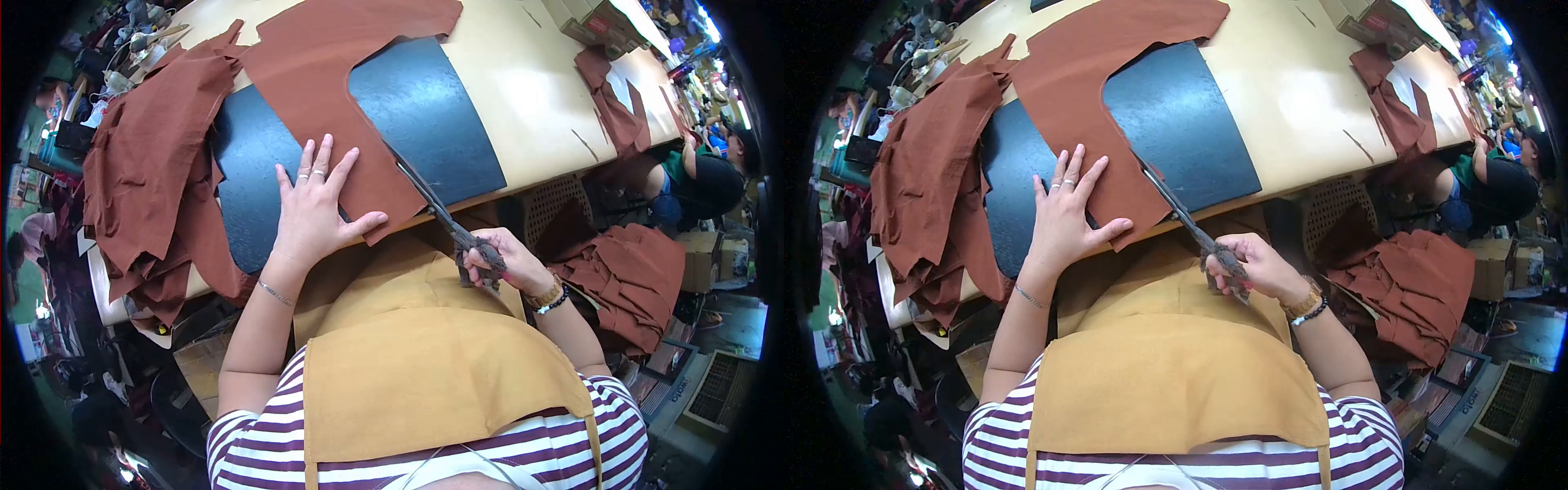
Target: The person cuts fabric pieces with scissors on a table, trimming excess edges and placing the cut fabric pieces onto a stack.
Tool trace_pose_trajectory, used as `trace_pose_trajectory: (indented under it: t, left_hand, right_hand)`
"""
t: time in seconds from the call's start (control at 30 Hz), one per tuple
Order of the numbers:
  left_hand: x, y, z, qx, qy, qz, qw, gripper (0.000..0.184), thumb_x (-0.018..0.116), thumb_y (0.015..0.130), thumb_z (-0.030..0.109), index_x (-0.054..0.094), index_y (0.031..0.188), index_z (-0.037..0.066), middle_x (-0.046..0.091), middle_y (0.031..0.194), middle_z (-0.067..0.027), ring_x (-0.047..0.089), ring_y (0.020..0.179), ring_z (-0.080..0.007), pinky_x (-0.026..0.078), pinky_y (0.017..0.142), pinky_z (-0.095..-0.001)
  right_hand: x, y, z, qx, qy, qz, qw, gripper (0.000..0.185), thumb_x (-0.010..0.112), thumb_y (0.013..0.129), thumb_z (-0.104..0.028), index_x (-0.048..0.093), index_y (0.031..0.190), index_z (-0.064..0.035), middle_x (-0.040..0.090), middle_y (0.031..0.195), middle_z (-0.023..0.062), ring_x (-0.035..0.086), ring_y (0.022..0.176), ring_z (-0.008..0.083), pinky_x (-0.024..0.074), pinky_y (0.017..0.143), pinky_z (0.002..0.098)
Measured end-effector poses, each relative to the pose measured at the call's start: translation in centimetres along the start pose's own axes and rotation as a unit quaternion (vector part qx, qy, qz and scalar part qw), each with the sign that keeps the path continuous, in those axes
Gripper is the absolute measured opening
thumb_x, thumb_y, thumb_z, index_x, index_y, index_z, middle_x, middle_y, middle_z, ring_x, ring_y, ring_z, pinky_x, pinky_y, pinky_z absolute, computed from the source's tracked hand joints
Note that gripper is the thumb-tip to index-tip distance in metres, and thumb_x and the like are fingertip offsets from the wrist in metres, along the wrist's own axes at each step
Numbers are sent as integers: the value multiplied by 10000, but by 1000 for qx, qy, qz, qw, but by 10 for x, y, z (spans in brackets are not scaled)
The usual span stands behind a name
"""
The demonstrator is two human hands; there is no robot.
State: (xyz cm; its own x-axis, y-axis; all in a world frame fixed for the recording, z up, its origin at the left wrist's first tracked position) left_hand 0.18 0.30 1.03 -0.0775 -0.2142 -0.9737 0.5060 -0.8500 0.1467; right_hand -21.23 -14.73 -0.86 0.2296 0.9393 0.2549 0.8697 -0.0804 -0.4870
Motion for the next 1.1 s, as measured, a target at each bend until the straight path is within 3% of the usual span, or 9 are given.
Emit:
trace_pose_trajectory:
  t: [0.27, 0.37, 0.87, 1.1]
  left_hand:
    - [1, 0, -1, -5, -8, 1, 1000, 928, 635, 655, 710, 436, 1379, 164, 288, 1483, -190, 212, 1400, -356, 173, 1019, -701]
    - [0, 0, -1, -6, -8, 1, 1000, 925, 633, 659, 707, 434, 1380, 163, 290, 1483, -188, 222, 1397, -354, 177, 1019, -700]
    - [-1, 0, -1, -9, -12, 4, 1000, 907, 628, 670, 704, 444, 1373, 161, 292, 1484, -182, 233, 1394, -348, 171, 1020, -703]
    - [-2, -1, 1, 3, -12, 0, 1000, 918, 623, 663, 720, 452, 1368, 159, 300, 1482, -177, 222, 1398, -342, 164, 1024, -700]
  right_hand:
    - [-16, -12, 4, 21, -50, 1, 999, 184, 637, 855, -184, 569, 751, -48, 585, 646, 3, 551, 547, 41, 401, 466, 171]
    - [-12, -15, 3, -10, -5, -7, 1000, 174, 643, 842, -173, 567, 749, -47, 594, 650, 10, 542, 530, 33, 382, 449, 165]
    - [-6, -9, 5, 20, -15, 6, 1000, 146, 624, 868, -161, 581, 799, -40, 588, 670, 15, 575, 574, 67, 445, 516, 186]
    - [3, 4, -2, -10, -21, -3, 1000, 188, 623, 884, -203, 569, 793, -47, 589, 658, 14, 563, 561, 55, 413, 486, 175]
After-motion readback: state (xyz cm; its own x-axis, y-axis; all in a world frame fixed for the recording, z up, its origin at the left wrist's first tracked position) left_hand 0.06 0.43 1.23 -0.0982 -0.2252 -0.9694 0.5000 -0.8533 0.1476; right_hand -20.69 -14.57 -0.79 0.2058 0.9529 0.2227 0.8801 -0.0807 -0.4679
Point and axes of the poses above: each hand's wrist, its own y-axis towards the middle knuckle, its own x-axis out of the palm, z = x × y, the point moved 5 cm from there along y, towards the middle knuckle
